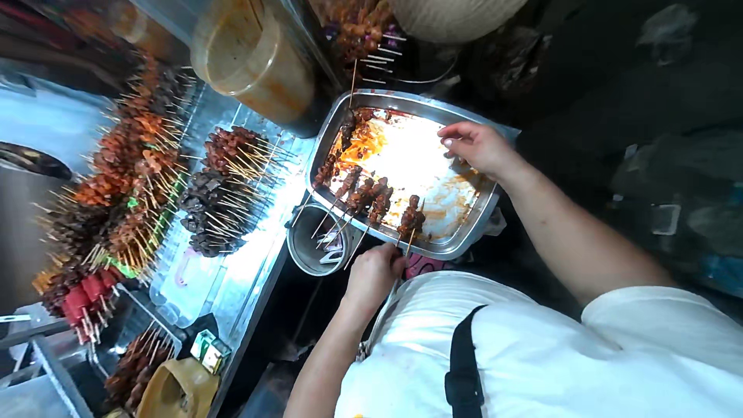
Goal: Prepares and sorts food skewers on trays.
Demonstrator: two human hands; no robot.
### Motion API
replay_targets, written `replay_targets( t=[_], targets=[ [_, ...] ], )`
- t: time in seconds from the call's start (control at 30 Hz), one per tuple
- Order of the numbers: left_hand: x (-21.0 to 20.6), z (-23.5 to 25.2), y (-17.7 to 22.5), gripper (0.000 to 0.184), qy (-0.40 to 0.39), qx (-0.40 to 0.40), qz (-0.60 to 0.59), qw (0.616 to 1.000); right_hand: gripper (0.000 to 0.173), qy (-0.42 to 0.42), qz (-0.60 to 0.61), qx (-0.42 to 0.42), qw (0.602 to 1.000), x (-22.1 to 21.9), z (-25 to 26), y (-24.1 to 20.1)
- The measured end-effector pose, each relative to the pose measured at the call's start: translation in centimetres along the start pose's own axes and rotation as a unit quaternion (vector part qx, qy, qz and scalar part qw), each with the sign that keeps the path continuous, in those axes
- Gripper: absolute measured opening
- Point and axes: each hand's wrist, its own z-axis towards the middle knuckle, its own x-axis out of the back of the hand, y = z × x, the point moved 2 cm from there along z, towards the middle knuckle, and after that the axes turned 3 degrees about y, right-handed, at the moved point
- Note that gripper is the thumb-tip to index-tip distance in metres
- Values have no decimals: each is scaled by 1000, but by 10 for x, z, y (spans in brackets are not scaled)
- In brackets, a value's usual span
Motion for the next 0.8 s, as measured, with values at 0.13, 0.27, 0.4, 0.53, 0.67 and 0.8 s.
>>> replay_targets(
  t=[0.13, 0.27, 0.4, 0.53, 0.67, 0.8],
  targets=[
    [13, 18, -19, 35, 69, 92, 47, 992, 27, 0, -4, 2, 1000, 0, 0, -1],
    [12, 30, -45, 32, 49, 113, -7, 992, 27, -5, -11, 1, 1000, 1, 0, -4],
    [4, 29, -51, 25, 99, 39, -220, 970, 26, -36, 17, 4, 999, -14, -4, -5],
    [-1, 29, -43, 19, 103, 22, -349, 931, 29, -98, 157, -88, 979, -55, -26, -15],
    [-6, 30, -33, 16, 107, 10, -427, 898, 31, -112, 349, -177, 913, -97, -43, -19],
    [-13, 34, -29, 21, 143, 26, -497, 855, 27, -76, 384, -213, 895, -108, -45, -35]
  ],
)
